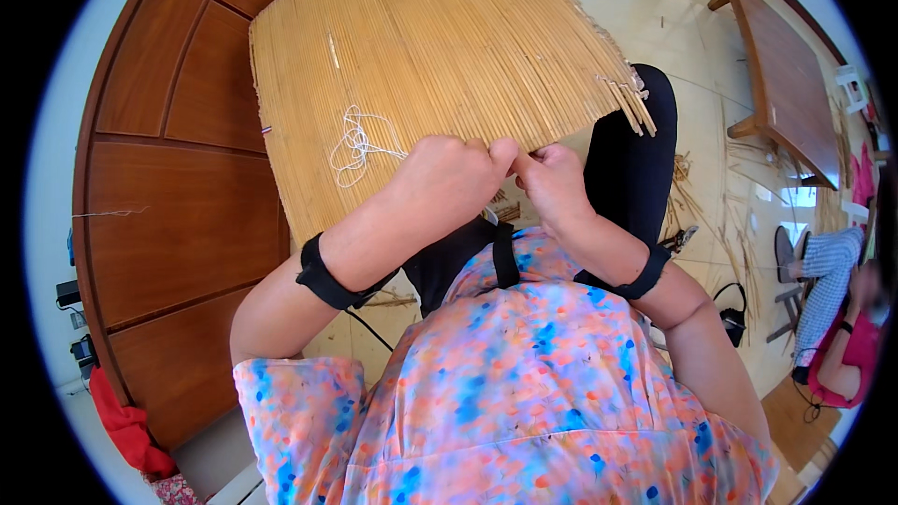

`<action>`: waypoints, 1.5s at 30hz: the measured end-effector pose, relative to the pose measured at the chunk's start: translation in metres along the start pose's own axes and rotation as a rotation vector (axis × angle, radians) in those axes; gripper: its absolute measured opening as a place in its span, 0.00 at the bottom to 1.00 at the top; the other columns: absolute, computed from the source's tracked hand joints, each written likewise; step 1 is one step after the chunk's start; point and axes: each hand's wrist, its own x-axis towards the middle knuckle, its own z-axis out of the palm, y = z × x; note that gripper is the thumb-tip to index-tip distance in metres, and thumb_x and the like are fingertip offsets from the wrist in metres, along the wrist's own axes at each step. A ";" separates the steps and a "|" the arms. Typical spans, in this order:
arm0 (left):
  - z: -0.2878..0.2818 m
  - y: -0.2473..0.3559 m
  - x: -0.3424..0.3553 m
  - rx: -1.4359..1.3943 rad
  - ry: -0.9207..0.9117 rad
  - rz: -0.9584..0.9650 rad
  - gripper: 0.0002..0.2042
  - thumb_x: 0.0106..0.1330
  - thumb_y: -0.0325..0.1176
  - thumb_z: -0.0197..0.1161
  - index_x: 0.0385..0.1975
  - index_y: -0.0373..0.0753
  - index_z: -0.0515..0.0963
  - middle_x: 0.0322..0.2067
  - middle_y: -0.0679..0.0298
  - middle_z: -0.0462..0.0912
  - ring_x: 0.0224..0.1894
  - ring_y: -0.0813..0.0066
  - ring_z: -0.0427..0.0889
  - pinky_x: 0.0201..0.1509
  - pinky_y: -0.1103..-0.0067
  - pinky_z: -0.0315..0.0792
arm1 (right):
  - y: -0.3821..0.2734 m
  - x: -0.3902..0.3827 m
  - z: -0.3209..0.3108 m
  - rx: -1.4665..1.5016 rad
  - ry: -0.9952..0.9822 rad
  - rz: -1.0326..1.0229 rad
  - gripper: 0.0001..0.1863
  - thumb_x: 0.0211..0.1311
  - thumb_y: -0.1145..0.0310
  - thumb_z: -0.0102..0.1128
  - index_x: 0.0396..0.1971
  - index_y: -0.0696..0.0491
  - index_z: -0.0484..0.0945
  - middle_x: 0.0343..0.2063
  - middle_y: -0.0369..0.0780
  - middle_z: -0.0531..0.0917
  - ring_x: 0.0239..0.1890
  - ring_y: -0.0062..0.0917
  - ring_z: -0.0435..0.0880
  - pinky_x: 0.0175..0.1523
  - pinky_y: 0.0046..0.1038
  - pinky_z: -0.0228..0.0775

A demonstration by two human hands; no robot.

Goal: The person weaves a large bamboo mat by threading white string through the bamboo slats, turning the mat over to work on the other side, and pulling the string through by hand.

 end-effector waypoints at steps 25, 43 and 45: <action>0.060 0.047 -0.046 -1.341 0.694 -0.506 0.09 0.72 0.31 0.55 0.40 0.31 0.78 0.35 0.62 0.83 0.32 0.76 0.79 0.38 0.80 0.73 | -0.078 -0.013 -0.024 0.198 -0.398 0.210 0.08 0.62 0.63 0.61 0.32 0.52 0.78 0.25 0.39 0.85 0.21 0.13 0.73 0.24 0.16 0.57; 0.011 0.069 0.012 -1.673 1.341 -0.227 0.10 0.71 0.31 0.57 0.30 0.33 0.80 0.25 0.70 0.79 0.25 0.87 0.69 0.30 0.86 0.63 | -0.135 -0.024 -0.022 -1.190 0.122 -2.107 0.21 0.43 0.69 0.74 0.42 0.48 0.83 0.41 0.37 0.84 0.49 0.34 0.81 0.49 0.33 0.74; 0.002 0.065 0.014 -1.674 1.367 -0.257 0.10 0.72 0.31 0.56 0.28 0.34 0.80 0.23 0.72 0.76 0.23 0.88 0.66 0.27 0.86 0.60 | -0.137 -0.013 -0.013 -1.162 0.064 -2.110 0.18 0.46 0.69 0.68 0.41 0.49 0.83 0.39 0.37 0.85 0.46 0.33 0.83 0.46 0.32 0.75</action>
